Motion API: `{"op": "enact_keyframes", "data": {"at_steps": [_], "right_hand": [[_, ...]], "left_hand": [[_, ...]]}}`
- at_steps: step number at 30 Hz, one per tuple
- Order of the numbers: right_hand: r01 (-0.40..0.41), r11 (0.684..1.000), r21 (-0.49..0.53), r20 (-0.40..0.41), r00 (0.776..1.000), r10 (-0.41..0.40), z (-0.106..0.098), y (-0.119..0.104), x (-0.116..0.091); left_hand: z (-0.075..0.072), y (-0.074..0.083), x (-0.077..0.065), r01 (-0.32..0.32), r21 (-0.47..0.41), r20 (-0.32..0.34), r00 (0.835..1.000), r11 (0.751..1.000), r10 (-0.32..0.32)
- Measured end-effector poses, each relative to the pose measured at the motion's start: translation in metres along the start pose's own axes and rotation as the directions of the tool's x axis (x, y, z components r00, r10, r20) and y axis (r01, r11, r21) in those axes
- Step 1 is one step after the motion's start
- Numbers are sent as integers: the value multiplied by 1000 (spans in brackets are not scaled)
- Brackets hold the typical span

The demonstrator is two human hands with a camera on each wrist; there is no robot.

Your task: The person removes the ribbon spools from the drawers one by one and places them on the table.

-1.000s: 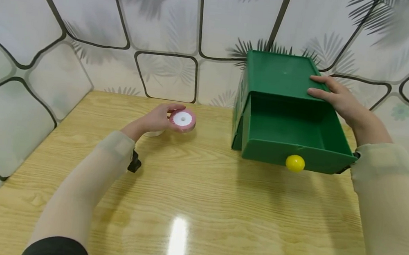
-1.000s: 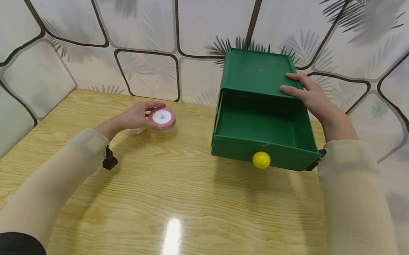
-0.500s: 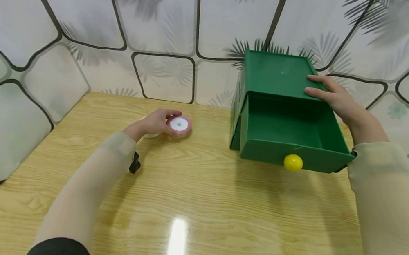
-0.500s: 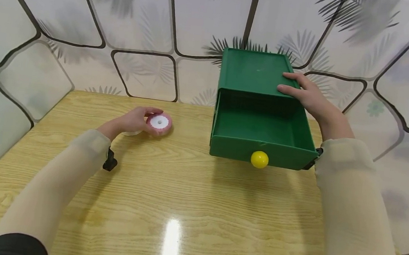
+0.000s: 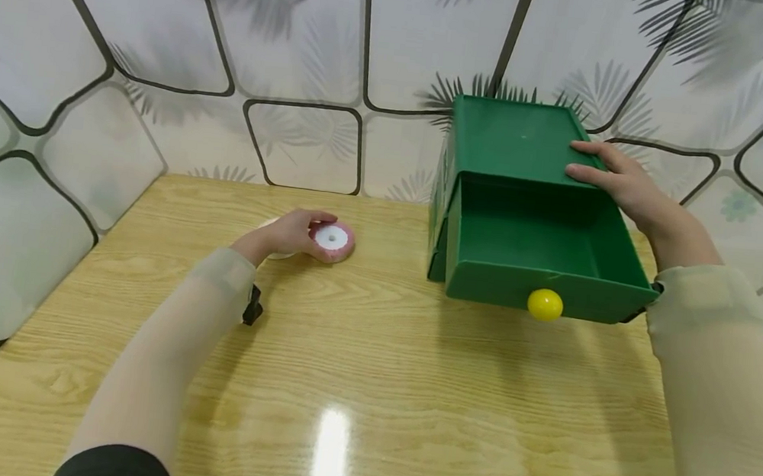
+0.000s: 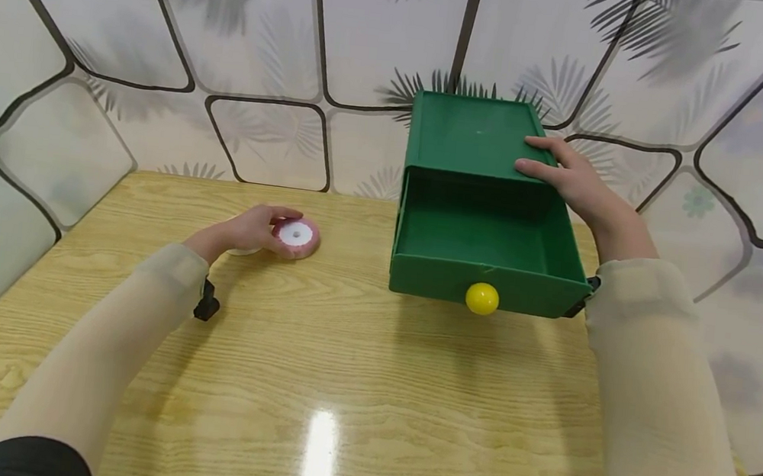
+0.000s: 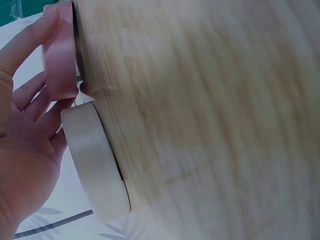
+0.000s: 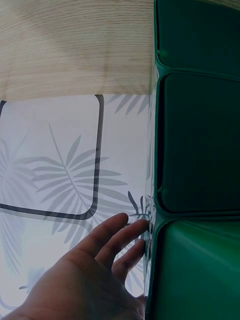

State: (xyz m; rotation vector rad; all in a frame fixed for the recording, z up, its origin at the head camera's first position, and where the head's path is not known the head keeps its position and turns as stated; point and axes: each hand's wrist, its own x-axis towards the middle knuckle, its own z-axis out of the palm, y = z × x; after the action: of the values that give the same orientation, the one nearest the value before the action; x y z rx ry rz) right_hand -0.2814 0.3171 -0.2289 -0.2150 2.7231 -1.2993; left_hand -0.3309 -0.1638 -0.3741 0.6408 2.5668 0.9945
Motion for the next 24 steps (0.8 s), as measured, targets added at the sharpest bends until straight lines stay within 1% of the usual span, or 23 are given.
{"op": "enact_keyframes", "data": {"at_steps": [8, 15, 19, 21, 24], "right_hand": [[14, 1000, 1, -3, 1000, -14, 0, 1, 1], [13, 1000, 0, -2, 1000, -13, 0, 2, 1], [14, 1000, -6, -4, 1000, -14, 0, 1, 2], [16, 1000, -9, -6, 1000, -16, 0, 2, 2], [19, 1000, -7, -11, 1000, -19, 0, 2, 2]], "left_hand": [[0, 0, 0, -3, 33, 23, 1000, 999, 2], [-2, 1, -2, -12, 6, 31, 999, 1000, 12], [-4, 3, -6, -7, -14, 9, 1000, 1000, 7], [-6, 6, -9, -12, -24, -10, 1000, 1000, 12], [-8, 13, -16, -49, -58, -41, 998, 997, 47]]}}
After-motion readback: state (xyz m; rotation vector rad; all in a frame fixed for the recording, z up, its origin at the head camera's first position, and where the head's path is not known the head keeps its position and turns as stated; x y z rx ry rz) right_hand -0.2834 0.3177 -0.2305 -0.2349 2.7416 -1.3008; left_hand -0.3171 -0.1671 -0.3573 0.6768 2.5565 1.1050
